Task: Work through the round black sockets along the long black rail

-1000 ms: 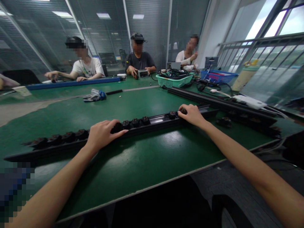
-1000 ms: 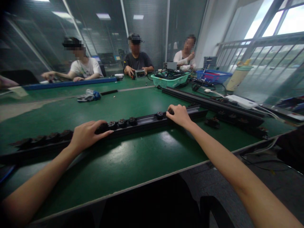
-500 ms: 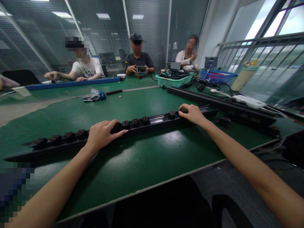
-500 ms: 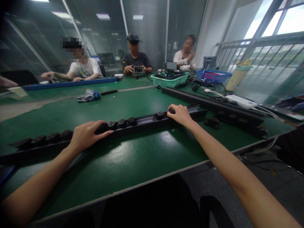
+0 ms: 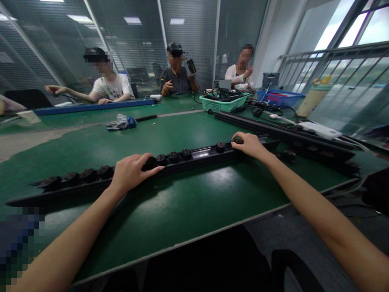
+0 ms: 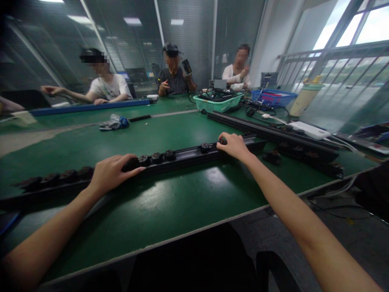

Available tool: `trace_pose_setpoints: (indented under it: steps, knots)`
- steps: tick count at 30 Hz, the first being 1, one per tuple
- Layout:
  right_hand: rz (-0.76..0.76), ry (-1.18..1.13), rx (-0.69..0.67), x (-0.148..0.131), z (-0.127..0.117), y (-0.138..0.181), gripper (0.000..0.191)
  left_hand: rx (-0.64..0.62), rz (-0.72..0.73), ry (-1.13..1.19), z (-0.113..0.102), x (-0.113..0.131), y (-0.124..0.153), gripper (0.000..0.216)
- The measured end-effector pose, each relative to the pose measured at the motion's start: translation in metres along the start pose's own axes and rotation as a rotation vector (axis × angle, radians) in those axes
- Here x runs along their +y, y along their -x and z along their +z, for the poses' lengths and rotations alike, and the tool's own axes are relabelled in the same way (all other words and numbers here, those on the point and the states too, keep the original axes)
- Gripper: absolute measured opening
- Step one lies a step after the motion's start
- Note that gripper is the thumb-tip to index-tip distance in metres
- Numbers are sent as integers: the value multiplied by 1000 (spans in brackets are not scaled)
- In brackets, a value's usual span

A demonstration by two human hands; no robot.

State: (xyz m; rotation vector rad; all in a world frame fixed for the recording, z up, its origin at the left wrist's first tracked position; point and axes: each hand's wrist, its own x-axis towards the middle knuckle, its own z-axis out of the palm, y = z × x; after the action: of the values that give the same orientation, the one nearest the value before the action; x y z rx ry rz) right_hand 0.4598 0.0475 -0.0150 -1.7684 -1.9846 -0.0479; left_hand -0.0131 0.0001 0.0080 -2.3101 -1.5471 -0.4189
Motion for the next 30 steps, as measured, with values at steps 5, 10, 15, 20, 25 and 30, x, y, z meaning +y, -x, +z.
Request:
trace_pose_setpoints:
  steps: [5, 10, 15, 20, 25, 30]
  knots:
    - [6, -7, -12, 3, -1, -1, 27, 11, 19, -16, 1, 0, 0, 82]
    - [35, 8, -26, 7, -3, -2, 27, 24, 22, -10, 1, 0, 0, 81]
    - [61, -1, -50, 8, -4, -3, 27, 24, 33, -9, 1, -1, 0, 83]
    - [62, -2, -52, 9, -5, -3, 26, 32, 28, 13, 1, -1, 0, 81]
    - [65, -4, -43, 11, -4, -3, 27, 33, 35, -3, 3, -2, 1, 81]
    - [66, 3, -68, 11, -7, -4, 27, 44, 29, 15, 3, -3, 0, 77]
